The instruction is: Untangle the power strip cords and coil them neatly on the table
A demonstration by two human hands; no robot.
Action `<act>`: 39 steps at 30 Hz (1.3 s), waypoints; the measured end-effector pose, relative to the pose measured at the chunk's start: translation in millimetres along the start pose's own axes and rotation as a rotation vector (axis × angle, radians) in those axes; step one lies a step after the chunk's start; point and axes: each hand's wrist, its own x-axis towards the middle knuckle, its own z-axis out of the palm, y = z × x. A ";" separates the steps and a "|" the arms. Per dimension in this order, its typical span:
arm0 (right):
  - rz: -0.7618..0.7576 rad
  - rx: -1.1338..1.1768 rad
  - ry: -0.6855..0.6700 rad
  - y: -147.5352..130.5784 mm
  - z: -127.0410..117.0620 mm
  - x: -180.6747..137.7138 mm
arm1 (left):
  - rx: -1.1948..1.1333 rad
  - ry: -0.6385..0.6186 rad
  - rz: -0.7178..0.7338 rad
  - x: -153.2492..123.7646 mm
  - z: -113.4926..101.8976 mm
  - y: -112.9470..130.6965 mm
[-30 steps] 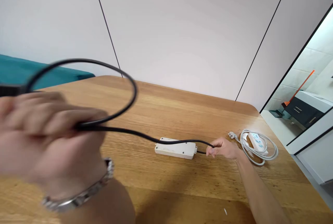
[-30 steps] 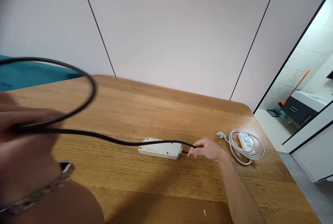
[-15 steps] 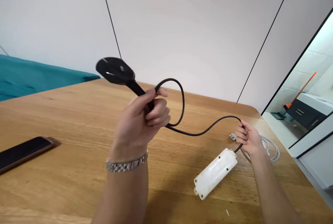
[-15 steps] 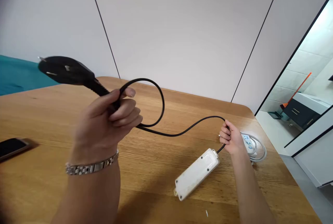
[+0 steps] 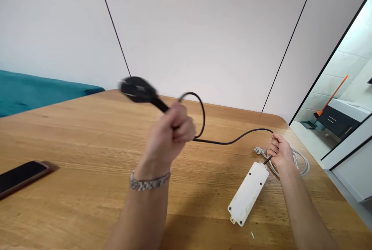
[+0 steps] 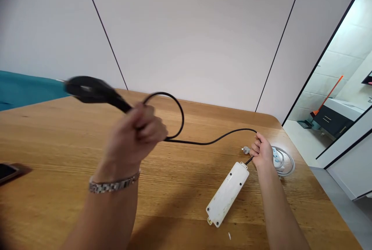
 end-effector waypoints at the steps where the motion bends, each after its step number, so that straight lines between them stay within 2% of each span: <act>1: -0.052 0.003 0.029 -0.4 3.0 -3.3 | 0.081 -0.055 -0.042 -1.1 8.6 -9.8; 5: -0.338 -0.039 0.058 3.7 19.1 -27.7 | 0.200 -0.184 -0.197 -4.0 44.3 -57.2; 8: -0.580 -0.186 -0.023 14.8 31.3 -53.7 | 0.200 -0.193 -0.314 -5.9 61.0 -87.9; 10: -0.763 -0.384 -0.121 23.2 36.5 -70.7 | 0.189 -0.176 -0.349 -7.9 66.1 -101.1; 13: -1.007 -0.722 -0.326 31.0 40.6 -91.3 | 0.113 -0.111 -0.340 -11.5 69.5 -108.1; 15: -1.099 -0.911 -0.447 31.6 43.1 -100.8 | 0.062 -0.033 -0.324 -12.8 71.0 -105.8; 17: -1.156 -1.072 -0.516 30.4 46.2 -106.8 | 0.064 0.041 -0.334 -12.5 71.5 -99.8; 20: -1.215 -1.209 -0.544 30.7 49.8 -107.8 | 0.092 0.095 -0.339 -8.7 68.4 -87.7; 23: -1.109 -1.176 -0.585 35.1 48.4 -96.7 | 0.021 0.069 -0.273 -3.1 60.4 -75.5; 27: -0.636 -1.165 -0.723 39.3 39.0 -69.2 | -0.114 0.049 -0.211 5.0 48.8 -65.5; 29: -0.415 -1.172 -0.839 41.5 34.4 -57.0 | -0.178 0.058 -0.193 8.9 44.5 -63.6; 31: -0.261 -1.150 -0.982 48.0 31.9 -49.5 | -0.254 0.077 -0.173 11.9 41.3 -62.8; 34: -0.142 -1.067 -1.115 70.8 32.4 -47.3 | -0.399 0.104 -0.149 13.8 37.9 -62.8; 39: 0.015 -0.755 -1.106 114.1 34.1 -46.1 | -0.601 0.164 -0.129 18.6 25.9 -64.5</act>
